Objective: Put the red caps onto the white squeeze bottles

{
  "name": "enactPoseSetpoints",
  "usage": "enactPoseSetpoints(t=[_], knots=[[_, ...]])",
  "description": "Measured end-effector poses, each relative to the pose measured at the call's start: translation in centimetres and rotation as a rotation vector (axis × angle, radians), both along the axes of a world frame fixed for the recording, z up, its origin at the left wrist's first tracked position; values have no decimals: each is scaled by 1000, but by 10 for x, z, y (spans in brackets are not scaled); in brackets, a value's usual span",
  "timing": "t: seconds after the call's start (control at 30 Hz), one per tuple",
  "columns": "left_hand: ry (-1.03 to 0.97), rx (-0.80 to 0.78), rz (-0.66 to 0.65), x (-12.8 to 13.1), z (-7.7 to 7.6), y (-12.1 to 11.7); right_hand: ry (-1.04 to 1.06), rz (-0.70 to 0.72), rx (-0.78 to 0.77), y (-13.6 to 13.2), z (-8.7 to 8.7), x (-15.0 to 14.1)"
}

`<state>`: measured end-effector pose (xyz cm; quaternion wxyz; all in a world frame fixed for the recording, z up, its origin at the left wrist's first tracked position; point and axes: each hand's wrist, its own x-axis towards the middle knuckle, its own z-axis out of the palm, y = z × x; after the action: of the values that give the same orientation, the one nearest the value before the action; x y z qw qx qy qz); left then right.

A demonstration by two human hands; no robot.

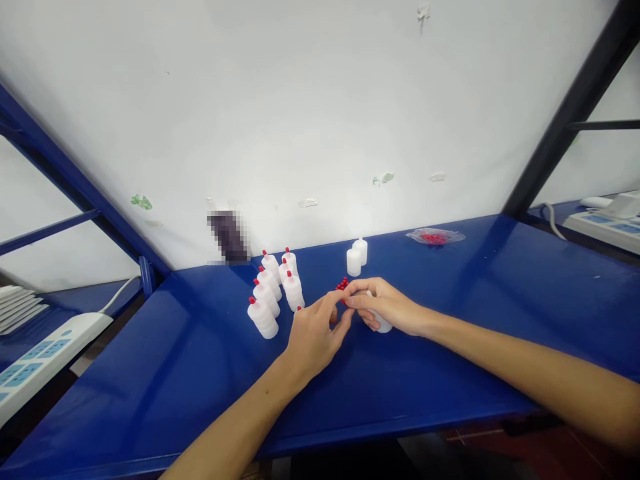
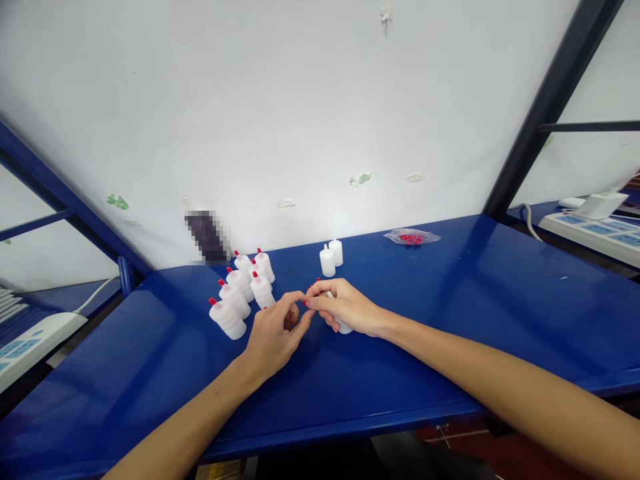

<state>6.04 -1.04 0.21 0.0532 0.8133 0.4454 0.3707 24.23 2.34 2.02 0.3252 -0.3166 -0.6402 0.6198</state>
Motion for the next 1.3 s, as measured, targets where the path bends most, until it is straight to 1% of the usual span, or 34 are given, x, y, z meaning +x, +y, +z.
enactPoseSetpoints(t=[0.1,0.17,0.2,0.23,0.33,0.37,0.4,0.47,0.6,0.67,0.73,0.8,0.9,1.03,1.13,1.2,1.23,1.3], knots=[[-16,103,-39,-1,-3,0,68,53,-108,-2,-1,0],[-54,100,-52,0,-1,-2,80,80,-117,-3,0,1],[-82,78,-55,0,1,-4,70,90,-76,-4,1,2],[-113,50,-54,1,4,-5,46,96,-3,-5,2,4],[-187,-49,-46,4,12,-11,-95,107,284,-11,6,6],[-202,-81,-54,5,13,-12,-133,115,346,-13,8,7],[-221,-114,-73,6,14,-13,-152,134,373,-15,9,7],[-278,-187,-131,8,14,-15,-122,181,341,-19,11,6],[-413,-392,-259,12,10,-15,6,224,185,-21,10,5],[-435,-475,-307,12,10,-15,44,229,150,-19,7,5],[-430,-505,-323,13,10,-14,88,234,132,-18,4,5],[-408,-500,-329,12,12,-13,117,225,110,-17,2,4],[-339,-479,-355,11,13,-13,75,193,101,-18,1,4],[-296,-498,-323,13,12,-15,13,209,155,-19,0,4],[-264,-498,-298,15,10,-17,-16,235,227,-19,-1,5],[-218,-465,-303,14,10,-17,-53,243,296,-17,0,7],[-183,-425,-304,12,10,-16,-84,243,347,-16,1,8],[-80,-291,-287,5,14,-13,-169,217,477,-12,4,11]])
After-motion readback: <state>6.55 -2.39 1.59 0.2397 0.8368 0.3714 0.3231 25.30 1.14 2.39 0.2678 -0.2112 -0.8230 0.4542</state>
